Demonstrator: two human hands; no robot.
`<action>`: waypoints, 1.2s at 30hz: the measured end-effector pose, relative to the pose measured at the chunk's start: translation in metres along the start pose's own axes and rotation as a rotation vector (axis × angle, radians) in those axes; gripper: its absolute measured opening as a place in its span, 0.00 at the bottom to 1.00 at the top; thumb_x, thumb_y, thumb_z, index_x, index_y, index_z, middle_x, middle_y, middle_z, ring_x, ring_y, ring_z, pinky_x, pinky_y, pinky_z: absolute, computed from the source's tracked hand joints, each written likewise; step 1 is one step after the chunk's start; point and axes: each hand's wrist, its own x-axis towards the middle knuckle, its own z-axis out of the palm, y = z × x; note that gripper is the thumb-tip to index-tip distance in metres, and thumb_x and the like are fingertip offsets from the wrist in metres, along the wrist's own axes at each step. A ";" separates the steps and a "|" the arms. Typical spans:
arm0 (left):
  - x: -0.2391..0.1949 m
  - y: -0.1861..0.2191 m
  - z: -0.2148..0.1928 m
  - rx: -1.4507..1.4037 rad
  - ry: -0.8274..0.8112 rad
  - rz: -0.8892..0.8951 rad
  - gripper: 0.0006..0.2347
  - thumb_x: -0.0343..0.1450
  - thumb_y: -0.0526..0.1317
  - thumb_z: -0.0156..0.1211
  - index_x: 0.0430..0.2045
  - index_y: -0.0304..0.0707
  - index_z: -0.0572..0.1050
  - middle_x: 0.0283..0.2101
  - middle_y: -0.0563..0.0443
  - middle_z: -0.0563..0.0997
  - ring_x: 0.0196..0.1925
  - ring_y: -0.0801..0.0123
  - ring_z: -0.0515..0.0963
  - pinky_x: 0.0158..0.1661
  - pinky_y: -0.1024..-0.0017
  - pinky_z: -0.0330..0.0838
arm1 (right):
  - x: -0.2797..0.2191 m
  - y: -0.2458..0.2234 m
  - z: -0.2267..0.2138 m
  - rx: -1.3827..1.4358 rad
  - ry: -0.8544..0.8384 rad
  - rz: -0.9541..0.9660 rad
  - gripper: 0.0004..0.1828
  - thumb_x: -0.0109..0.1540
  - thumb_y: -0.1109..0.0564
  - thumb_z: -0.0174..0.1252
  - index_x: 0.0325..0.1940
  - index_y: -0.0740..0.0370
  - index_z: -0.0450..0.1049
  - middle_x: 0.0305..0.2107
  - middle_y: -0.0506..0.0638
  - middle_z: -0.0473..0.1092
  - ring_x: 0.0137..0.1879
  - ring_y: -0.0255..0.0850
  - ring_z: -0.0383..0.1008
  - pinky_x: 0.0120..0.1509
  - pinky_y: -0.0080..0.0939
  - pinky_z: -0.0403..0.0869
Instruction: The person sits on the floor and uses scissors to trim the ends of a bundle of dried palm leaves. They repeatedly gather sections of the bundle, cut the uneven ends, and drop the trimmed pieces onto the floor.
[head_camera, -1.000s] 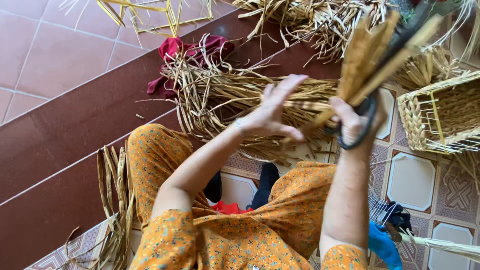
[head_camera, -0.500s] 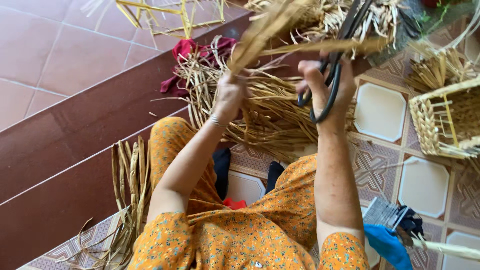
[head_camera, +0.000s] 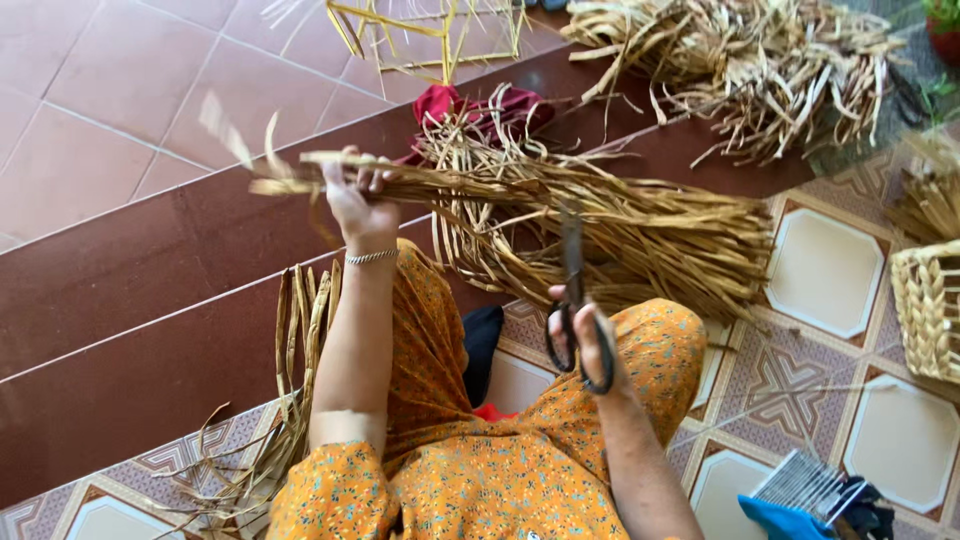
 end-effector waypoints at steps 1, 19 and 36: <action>-0.004 0.004 0.000 -0.093 0.011 -0.026 0.21 0.83 0.54 0.38 0.32 0.37 0.69 0.21 0.55 0.66 0.21 0.72 0.64 0.31 0.67 0.69 | -0.001 0.000 0.006 0.009 -0.024 0.029 0.45 0.67 0.26 0.47 0.67 0.69 0.66 0.30 0.44 0.71 0.32 0.27 0.66 0.36 0.25 0.67; -0.034 0.011 -0.027 -0.028 -0.082 -0.151 0.28 0.77 0.63 0.28 0.59 0.46 0.69 0.50 0.30 0.81 0.53 0.39 0.81 0.55 0.37 0.75 | 0.023 -0.004 0.042 -0.040 -0.157 0.092 0.47 0.65 0.26 0.49 0.67 0.72 0.66 0.25 0.45 0.68 0.30 0.29 0.64 0.32 0.29 0.66; -0.036 0.011 -0.037 -0.010 -0.175 -0.118 0.29 0.79 0.63 0.30 0.61 0.43 0.68 0.35 0.39 0.81 0.42 0.51 0.82 0.52 0.48 0.77 | 0.036 0.001 0.064 0.103 -0.117 0.217 0.48 0.62 0.23 0.45 0.63 0.71 0.68 0.22 0.45 0.68 0.23 0.28 0.63 0.27 0.28 0.65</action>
